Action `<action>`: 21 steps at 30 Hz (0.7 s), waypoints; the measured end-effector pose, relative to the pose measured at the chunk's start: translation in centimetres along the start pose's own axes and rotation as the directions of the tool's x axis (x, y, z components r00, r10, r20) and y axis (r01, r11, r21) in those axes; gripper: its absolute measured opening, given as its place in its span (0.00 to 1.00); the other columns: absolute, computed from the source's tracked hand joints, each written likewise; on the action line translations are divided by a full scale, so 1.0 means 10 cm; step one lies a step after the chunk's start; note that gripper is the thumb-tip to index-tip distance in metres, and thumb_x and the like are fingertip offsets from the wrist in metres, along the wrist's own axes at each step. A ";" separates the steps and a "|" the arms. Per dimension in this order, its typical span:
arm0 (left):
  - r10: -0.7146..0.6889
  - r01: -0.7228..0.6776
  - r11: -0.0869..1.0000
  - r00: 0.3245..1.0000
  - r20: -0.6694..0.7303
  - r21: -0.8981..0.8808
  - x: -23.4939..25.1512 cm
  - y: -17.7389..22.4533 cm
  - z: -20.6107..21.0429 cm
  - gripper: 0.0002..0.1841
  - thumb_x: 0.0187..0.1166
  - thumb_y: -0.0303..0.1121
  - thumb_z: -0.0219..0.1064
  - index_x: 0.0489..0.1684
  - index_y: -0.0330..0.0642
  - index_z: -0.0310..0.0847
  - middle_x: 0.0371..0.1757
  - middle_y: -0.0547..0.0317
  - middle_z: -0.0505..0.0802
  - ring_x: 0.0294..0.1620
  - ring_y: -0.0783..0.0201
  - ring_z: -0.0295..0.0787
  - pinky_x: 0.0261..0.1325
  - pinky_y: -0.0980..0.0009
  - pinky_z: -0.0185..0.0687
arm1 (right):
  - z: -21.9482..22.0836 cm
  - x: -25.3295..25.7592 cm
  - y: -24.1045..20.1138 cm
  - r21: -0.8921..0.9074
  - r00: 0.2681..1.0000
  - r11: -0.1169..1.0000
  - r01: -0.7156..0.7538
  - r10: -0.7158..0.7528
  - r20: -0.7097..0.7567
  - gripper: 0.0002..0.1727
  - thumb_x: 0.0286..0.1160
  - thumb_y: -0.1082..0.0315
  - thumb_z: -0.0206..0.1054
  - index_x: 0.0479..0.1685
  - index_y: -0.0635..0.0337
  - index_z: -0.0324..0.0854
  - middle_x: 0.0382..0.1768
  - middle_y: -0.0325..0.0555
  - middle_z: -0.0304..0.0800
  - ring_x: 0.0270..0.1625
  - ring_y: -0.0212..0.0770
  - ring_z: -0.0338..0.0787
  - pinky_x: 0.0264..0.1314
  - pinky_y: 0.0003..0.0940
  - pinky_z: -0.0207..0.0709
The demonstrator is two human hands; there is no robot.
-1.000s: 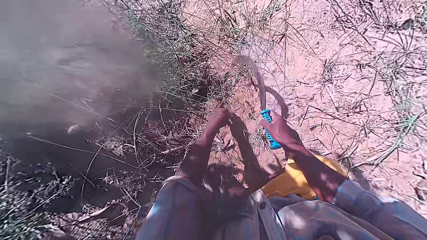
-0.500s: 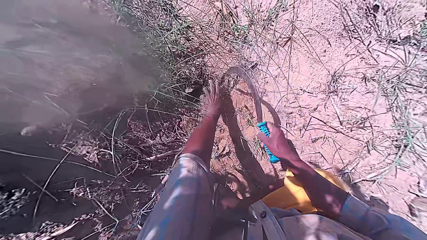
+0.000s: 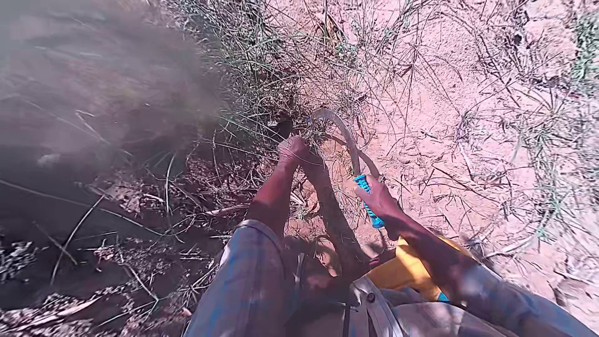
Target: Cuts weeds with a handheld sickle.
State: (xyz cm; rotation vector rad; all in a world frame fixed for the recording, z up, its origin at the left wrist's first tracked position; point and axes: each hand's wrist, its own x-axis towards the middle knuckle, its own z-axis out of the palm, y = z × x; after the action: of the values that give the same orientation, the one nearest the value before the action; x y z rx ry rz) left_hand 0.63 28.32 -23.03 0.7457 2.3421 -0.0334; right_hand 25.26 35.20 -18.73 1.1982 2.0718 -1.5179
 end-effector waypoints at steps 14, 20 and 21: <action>0.058 -0.093 0.978 0.980 0.191 0.184 -0.60 -0.07 -0.21 0.19 0.92 0.29 0.50 0.71 0.27 0.77 0.70 0.24 0.84 0.76 0.28 0.79 0.73 0.32 0.70 | -0.47 -1.13 0.02 -0.470 0.954 0.860 -0.200 0.280 0.106 0.26 0.91 0.55 0.57 0.76 0.66 0.70 0.57 0.66 0.86 0.60 0.61 0.88 0.64 0.59 0.76; 0.058 -0.127 0.966 0.955 0.292 0.223 -0.53 -0.34 0.29 0.28 0.89 0.49 0.61 0.63 0.27 0.84 0.72 0.28 0.84 0.78 0.31 0.77 0.74 0.29 0.69 | -0.52 -1.12 -0.03 -0.234 0.993 0.965 -0.120 0.113 -0.043 0.27 0.89 0.57 0.60 0.77 0.67 0.69 0.49 0.58 0.86 0.42 0.48 0.89 0.50 0.46 0.82; 0.065 -0.089 0.988 0.980 0.188 0.123 -0.50 -0.31 0.24 0.31 0.88 0.52 0.61 0.62 0.25 0.82 0.73 0.27 0.83 0.77 0.30 0.77 0.72 0.29 0.71 | -0.49 -0.99 -0.09 -0.192 0.997 0.979 -0.074 0.066 -0.046 0.29 0.90 0.56 0.58 0.81 0.66 0.66 0.52 0.57 0.85 0.43 0.45 0.89 0.51 0.44 0.84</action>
State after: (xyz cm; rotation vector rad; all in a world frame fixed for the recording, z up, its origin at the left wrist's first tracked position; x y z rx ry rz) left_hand 3.50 22.75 -22.41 0.8601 2.1493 -0.2152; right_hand 31.67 35.12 -9.66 1.2218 2.1225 -1.2386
